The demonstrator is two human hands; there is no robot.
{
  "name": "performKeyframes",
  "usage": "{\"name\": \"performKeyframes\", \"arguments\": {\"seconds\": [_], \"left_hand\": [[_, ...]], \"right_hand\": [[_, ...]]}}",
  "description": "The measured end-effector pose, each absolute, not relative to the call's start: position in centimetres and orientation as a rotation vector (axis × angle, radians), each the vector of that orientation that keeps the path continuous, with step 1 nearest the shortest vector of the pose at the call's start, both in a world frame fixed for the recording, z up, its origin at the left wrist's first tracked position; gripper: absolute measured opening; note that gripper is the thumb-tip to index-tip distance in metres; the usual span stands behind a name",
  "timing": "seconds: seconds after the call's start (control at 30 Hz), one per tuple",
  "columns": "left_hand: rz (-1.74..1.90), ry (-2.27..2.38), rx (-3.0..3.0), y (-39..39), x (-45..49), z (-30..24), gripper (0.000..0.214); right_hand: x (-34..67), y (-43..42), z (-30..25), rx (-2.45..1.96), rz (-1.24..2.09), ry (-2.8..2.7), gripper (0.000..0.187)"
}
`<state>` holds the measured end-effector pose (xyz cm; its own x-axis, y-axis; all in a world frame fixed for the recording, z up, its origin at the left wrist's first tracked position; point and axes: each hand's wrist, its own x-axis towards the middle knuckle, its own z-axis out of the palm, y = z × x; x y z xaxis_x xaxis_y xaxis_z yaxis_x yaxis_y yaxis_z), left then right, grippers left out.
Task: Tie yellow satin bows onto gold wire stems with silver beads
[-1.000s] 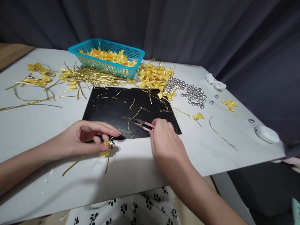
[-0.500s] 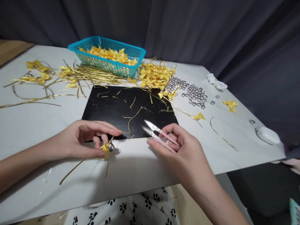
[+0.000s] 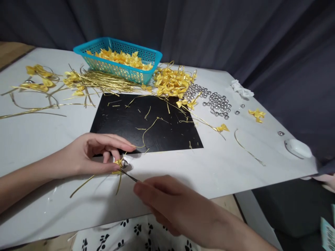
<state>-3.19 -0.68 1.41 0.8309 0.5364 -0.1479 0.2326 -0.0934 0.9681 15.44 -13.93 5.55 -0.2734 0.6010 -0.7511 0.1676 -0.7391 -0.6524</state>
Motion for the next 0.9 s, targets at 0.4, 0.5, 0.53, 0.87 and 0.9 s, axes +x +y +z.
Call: {"name": "performKeyframes", "arguments": {"seconds": [0.4,0.5,0.53,0.87,0.9], "left_hand": [[0.247,0.616,1.662,-0.6,-3.3,1.7,0.034],[0.254,0.61,1.665,-0.7,-3.3,1.6,0.034],[0.255,0.611,1.662,-0.7,-3.3,1.6,0.034],[0.262,0.593,1.625,-0.6,-3.3,1.6,0.037],[0.259,0.591,1.629,-0.6,-3.3,1.6,0.037]], "right_hand": [[15.0,-12.8,3.9,-1.538,1.997,-0.892,0.035],[15.0,-12.5,3.8,-1.489,2.031,-0.831,0.032],[15.0,-12.4,3.8,-1.474,2.039,-0.811,0.032],[15.6,-12.7,3.2,-1.443,2.005,-0.811,0.034],[15.5,-12.6,3.1,-1.444,2.018,-0.799,0.033]]}}
